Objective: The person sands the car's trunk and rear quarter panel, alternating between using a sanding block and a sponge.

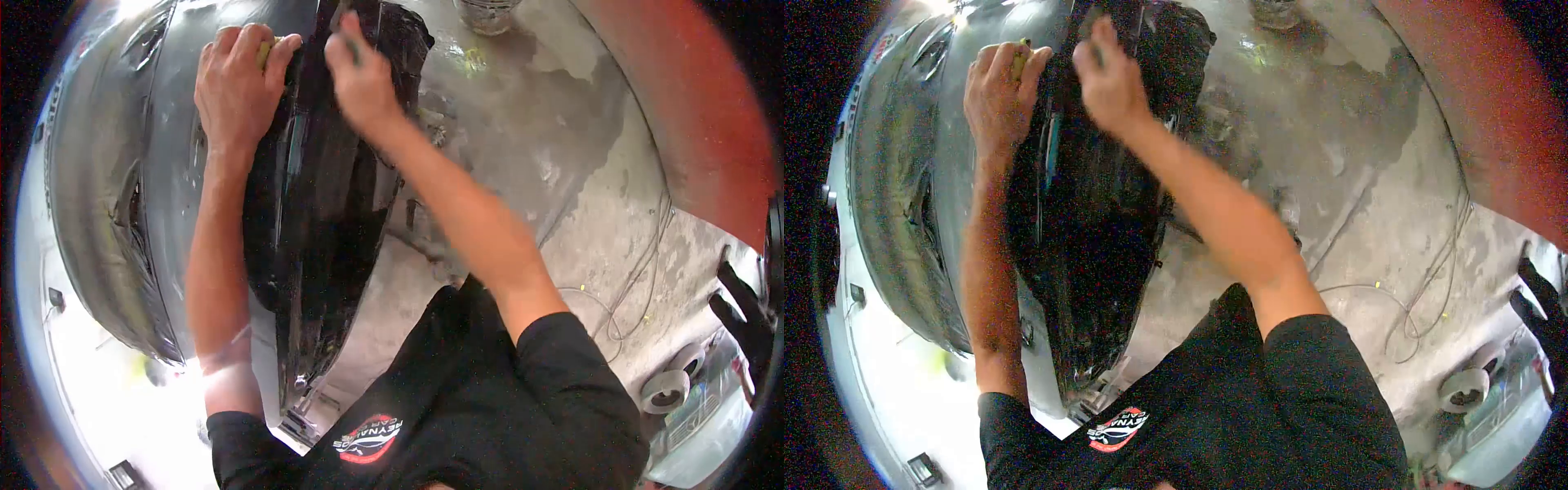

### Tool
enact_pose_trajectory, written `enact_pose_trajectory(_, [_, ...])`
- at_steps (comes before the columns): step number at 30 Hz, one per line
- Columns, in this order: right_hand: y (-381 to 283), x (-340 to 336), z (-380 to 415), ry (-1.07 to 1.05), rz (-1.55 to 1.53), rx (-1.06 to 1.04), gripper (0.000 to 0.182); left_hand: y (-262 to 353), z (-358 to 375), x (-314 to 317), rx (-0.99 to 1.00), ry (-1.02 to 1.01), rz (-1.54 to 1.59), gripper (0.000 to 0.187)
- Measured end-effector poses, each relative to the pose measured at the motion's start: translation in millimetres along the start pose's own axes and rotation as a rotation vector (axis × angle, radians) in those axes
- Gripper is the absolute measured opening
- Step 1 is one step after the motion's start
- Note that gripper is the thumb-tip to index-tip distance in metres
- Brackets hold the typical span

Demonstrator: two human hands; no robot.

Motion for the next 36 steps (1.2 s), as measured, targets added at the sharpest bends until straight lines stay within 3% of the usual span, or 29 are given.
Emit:
enact_pose_trajectory(2, [2.2, -13.1, -31.5, -0.133, -0.043, 0.037, 0.060, -0.1, -0.4, -0.4, 0.011, 0.026, 0.030, 0.027])
enact_pose_trajectory(6, [-2.9, -31.6, -19.6, -0.167, -0.218, 0.137, 0.060, -11.5, -12.4, 5.9, -0.082, -0.048, 0.123, 0.022])
enact_pose_trajectory(8, [-0.3, -3.2, 23.8, -0.230, -0.165, 0.072, 0.065, -10.7, -27.1, 11.1, -0.049, -0.050, 0.101, 0.021])
enact_pose_trajectory(10, [-23.5, 37.8, 88.8, -0.356, 0.054, -0.129, 0.082, -13.1, -47.0, 19.1, -0.029, -0.023, 0.083, 0.020])
enact_pose_trajectory(12, [-19.5, 54.7, 114.8, -0.394, 0.038, -0.065, 0.083, -13.6, -64.2, 26.7, -0.030, 0.032, 0.069, 0.021])
enact_pose_trajectory(16, [-10.7, 13.8, 17.9, -0.187, 0.051, -0.174, 0.075, -11.5, -70.4, 32.2, -0.060, 0.010, 0.031, 0.022])
enact_pose_trajectory(20, [-3.3, -27.1, -80.5, -0.133, -0.094, -0.198, 0.066, -10.9, -69.5, 36.2, -0.079, -0.022, -0.006, 0.022])
enact_pose_trajectory(25, [-14.3, -19.4, -26.2, -0.094, -0.086, -0.184, 0.060, -7.6, -75.5, 35.6, -0.071, -0.037, 0.004, 0.019])
enact_pose_trajectory(30, [-8.0, -42.6, -104.1, -0.080, -0.263, -0.173, 0.051, -8.0, -75.4, 36.0, -0.060, -0.023, 0.033, 0.019])
enact_pose_trajectory(32, [3.4, -37.2, -91.9, -0.124, -0.211, -0.088, 0.053, -9.3, -74.6, 37.7, -0.061, -0.037, 0.012, 0.019])
enact_pose_trajectory(36, [-11.2, -32.3, -50.3, -0.103, -0.131, -0.198, 0.056, -6.8, -77.7, 36.1, -0.053, -0.028, 0.037, 0.019])
Point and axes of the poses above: each hand's wrist, its own z-axis away from the middle knuckle, its own x-axis out of the palm, y = z × x, the point moved 10 cm from there along -z, towards the middle knuckle, and after that the axes turned 11 degrees about -y, right-handed, at the moved point
